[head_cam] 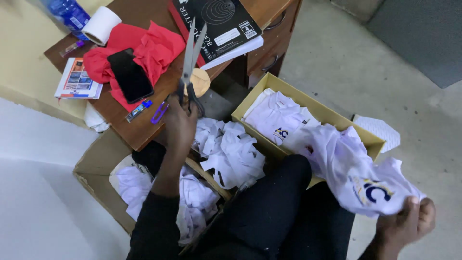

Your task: Cutting excess fabric and marking a specific spot on white t-shirts with a blue marker

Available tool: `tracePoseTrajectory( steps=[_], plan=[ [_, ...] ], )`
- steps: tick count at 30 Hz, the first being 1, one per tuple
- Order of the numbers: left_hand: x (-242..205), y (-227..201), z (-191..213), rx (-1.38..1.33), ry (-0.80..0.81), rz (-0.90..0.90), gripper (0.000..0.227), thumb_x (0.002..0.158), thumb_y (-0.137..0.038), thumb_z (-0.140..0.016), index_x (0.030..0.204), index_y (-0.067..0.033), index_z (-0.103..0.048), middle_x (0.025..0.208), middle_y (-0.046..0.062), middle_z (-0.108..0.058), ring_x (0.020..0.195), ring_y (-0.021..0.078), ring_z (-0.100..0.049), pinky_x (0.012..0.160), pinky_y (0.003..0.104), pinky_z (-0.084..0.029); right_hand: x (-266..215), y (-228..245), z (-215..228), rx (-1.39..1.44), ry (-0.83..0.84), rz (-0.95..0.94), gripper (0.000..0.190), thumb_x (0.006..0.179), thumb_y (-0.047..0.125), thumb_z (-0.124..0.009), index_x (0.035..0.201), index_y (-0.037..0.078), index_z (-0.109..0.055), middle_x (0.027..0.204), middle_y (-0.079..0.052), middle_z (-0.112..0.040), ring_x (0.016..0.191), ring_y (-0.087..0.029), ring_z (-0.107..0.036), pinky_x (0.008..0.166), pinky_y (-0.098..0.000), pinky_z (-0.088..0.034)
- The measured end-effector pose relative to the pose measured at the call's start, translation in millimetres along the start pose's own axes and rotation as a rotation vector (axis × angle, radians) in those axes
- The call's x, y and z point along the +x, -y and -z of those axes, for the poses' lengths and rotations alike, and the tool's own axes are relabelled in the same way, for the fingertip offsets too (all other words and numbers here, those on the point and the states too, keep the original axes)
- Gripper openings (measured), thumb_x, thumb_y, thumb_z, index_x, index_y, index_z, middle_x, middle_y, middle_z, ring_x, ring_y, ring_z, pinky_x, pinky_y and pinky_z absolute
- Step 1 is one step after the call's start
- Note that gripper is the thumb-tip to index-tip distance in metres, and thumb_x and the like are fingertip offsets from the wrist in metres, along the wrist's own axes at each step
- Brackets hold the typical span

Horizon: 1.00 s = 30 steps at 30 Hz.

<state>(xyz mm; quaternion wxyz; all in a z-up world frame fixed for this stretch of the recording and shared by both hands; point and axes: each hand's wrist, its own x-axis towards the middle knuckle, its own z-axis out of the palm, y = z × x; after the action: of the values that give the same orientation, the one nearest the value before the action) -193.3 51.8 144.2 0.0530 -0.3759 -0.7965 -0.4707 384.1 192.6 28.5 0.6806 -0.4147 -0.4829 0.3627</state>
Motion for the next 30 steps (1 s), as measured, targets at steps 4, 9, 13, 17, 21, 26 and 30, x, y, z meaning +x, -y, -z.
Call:
tracePoseTrajectory(
  steps=[4,9,13,17,21,26,30],
  plan=[
    [82.5,8.1,-2.5,0.326,-0.055,-0.124,0.041,0.092,-0.015,-0.077,0.125,0.0022,-0.059,0.121,0.026,-0.07,0.112,0.0469,-0.066,0.083,0.056,-0.053,-84.8,67.0,49.2,-0.293,0.06,0.25,0.017,0.127,0.001,-0.057,0.117,-0.01,-0.048,0.129,-0.035,-0.06,0.121,-0.042,-0.064,0.101,-0.0463,-0.053],
    [182.1,90.1,-83.5,0.41,0.301,0.126,0.056,0.09,-0.028,-0.081,0.129,0.0024,-0.056,0.127,0.028,-0.068,0.118,0.0485,-0.065,0.096,0.054,-0.054,-144.2,102.3,4.3,-0.311,0.349,-0.47,0.032,0.108,0.021,-0.057,0.079,0.018,-0.046,0.076,0.009,-0.041,0.076,-0.004,-0.035,0.063,-0.0269,-0.031],
    [181.5,88.1,-83.3,0.436,0.312,0.131,0.033,0.099,-0.022,-0.068,0.124,-0.0017,-0.062,0.125,0.023,-0.068,0.116,0.0432,-0.063,0.092,0.054,-0.053,-186.2,77.5,1.4,-0.381,0.406,-0.572,0.04,0.108,0.027,-0.057,0.077,0.02,-0.033,0.073,0.007,-0.029,0.069,-0.008,-0.031,0.059,-0.0316,-0.026],
    [131.8,64.8,-26.8,0.405,-0.166,-0.257,0.008,0.094,-0.01,-0.068,0.094,-0.0023,-0.07,0.097,0.02,-0.065,0.082,0.0447,-0.065,0.066,0.053,-0.051,-209.6,61.9,7.5,-0.442,0.39,-0.517,0.022,0.107,0.031,-0.053,0.111,0.01,-0.051,0.111,-0.006,-0.052,0.11,-0.017,-0.045,0.094,-0.0354,-0.034],
    [33.5,37.0,40.3,0.463,0.031,-0.239,0.029,0.101,-0.013,-0.061,0.077,0.0011,-0.065,0.084,0.025,-0.063,0.077,0.0455,-0.059,0.066,0.059,-0.038,-204.8,48.6,11.0,-0.734,0.489,-0.672,0.041,0.087,0.031,-0.078,0.119,0.006,-0.068,0.102,-0.014,-0.077,0.095,-0.024,-0.065,0.087,-0.0383,-0.049],
    [-12.1,108.8,45.3,0.562,0.077,-0.42,0.046,0.095,-0.006,-0.075,0.14,-0.0002,-0.069,0.118,0.023,-0.072,0.105,0.0426,-0.064,0.086,0.051,-0.05,-198.6,39.6,18.5,-0.616,0.567,-0.431,0.038,0.096,0.022,-0.072,0.076,0.014,-0.041,0.071,0.003,-0.031,0.067,-0.012,-0.03,0.06,-0.0355,-0.029],
    [-10.6,177.2,52.0,0.668,-0.093,-0.618,0.029,0.104,-0.005,-0.069,0.127,0.0003,-0.085,0.117,0.015,-0.082,0.106,0.0286,-0.077,0.092,0.036,-0.059,-187.8,83.6,14.5,0.378,0.364,-0.836,0.03,0.096,0.007,-0.07,0.122,-0.007,-0.072,0.124,-0.02,-0.078,0.11,-0.031,-0.074,0.094,-0.0434,-0.059]
  ],
)
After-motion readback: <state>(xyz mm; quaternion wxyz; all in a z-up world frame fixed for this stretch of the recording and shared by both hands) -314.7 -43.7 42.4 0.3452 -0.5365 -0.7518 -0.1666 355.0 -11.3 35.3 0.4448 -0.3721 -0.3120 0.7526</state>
